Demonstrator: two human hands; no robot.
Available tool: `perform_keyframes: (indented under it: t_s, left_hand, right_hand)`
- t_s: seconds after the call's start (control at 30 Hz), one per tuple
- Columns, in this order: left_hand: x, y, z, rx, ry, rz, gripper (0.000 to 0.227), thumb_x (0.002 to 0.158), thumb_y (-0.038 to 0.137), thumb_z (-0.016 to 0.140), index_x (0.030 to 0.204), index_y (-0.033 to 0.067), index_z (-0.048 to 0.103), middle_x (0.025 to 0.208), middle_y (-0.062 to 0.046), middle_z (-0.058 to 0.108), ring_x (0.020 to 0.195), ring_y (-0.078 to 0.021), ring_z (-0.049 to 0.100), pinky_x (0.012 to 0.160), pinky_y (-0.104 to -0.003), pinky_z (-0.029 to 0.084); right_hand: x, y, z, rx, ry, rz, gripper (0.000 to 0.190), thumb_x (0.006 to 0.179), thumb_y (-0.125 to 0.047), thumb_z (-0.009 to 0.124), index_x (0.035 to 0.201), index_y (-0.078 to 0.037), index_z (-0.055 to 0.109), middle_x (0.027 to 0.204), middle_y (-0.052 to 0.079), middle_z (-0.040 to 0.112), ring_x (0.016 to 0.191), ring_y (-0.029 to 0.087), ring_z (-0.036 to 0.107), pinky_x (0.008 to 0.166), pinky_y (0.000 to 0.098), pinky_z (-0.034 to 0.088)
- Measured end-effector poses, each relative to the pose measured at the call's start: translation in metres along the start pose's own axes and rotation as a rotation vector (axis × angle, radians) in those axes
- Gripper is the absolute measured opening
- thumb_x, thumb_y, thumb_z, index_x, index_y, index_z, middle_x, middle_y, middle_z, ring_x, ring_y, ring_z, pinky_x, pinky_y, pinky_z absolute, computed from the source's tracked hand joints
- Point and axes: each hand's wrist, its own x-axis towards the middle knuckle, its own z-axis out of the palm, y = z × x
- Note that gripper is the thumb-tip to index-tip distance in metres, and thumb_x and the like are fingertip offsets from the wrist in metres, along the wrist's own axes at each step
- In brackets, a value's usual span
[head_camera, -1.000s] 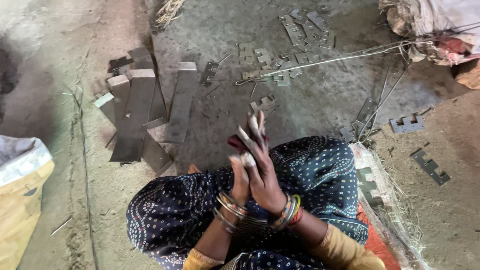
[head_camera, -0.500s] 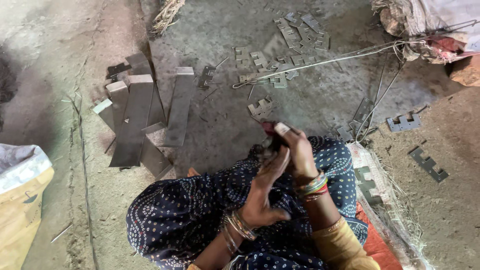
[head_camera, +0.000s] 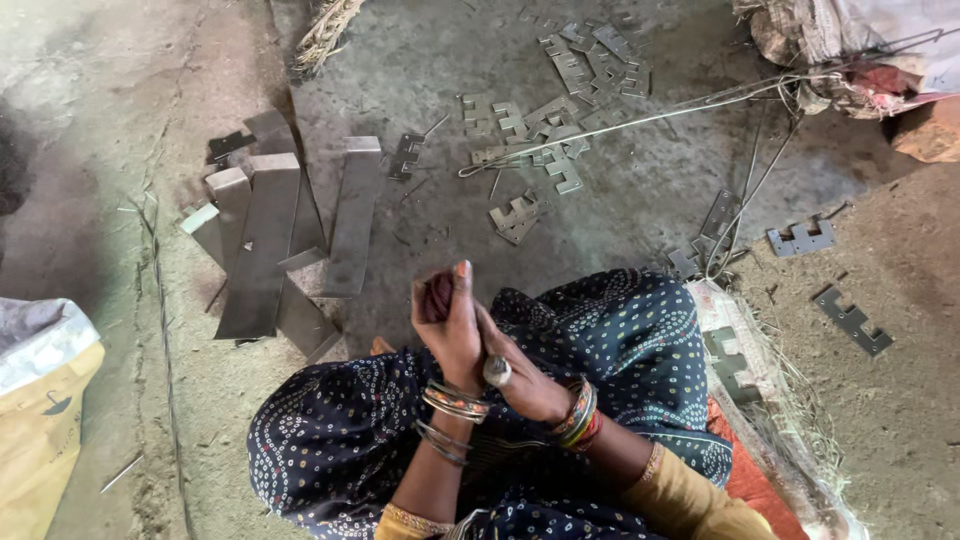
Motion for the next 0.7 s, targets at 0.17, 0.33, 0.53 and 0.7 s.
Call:
perform_keyframes:
  t_s: [0.17, 0.33, 0.53, 0.7]
  left_hand:
    - [0.015, 0.004, 0.001, -0.015, -0.004, -0.275, 0.039, 0.101, 0.027, 0.069, 0.069, 0.0102, 0.053, 0.066, 0.009, 0.048, 0.062, -0.0046, 0.037, 0.056, -0.026, 0.032]
    - [0.024, 0.009, 0.001, -0.089, 0.002, -0.489, 0.04, 0.101, 0.038, 0.067, 0.071, 0.0121, 0.056, 0.07, 0.008, 0.05, 0.064, -0.0062, 0.043, 0.058, -0.026, 0.036]
    - [0.04, 0.012, -0.001, -0.111, 0.17, -0.682, 0.054, 0.101, 0.055, 0.059, 0.075, 0.0072, 0.063, 0.069, -0.003, 0.062, 0.064, -0.0142, 0.056, 0.062, -0.031, 0.047]
    - [0.016, 0.033, 0.018, -0.043, 0.148, -0.223, 0.055, 0.103, 0.053, 0.045, 0.107, 0.0076, 0.076, 0.105, -0.006, 0.075, 0.095, -0.0138, 0.069, 0.086, -0.027, 0.056]
  right_hand:
    - [-0.001, -0.023, -0.004, -0.101, -0.02, -0.024, 0.121, 0.093, -0.085, 0.037, 0.164, 0.006, 0.0, 0.177, 0.022, 0.002, 0.165, 0.03, 0.003, 0.132, 0.0415, 0.008]
    - [0.003, -0.028, -0.013, 0.101, -0.031, 0.017, 0.117, 0.093, -0.085, 0.039, 0.163, 0.004, 0.008, 0.176, 0.021, 0.005, 0.164, 0.029, 0.007, 0.132, 0.0432, 0.01]
    - [0.013, -0.028, -0.033, 0.633, 0.116, 0.026, 0.12, 0.088, -0.091, 0.029, 0.165, 0.002, 0.027, 0.166, 0.032, 0.034, 0.157, 0.045, 0.032, 0.132, 0.0516, 0.021]
    - [0.025, -0.02, -0.05, 1.037, 0.344, 0.102, 0.119, 0.083, -0.089, 0.024, 0.161, 0.001, 0.028, 0.169, 0.024, 0.032, 0.157, 0.041, 0.03, 0.127, 0.0542, 0.022]
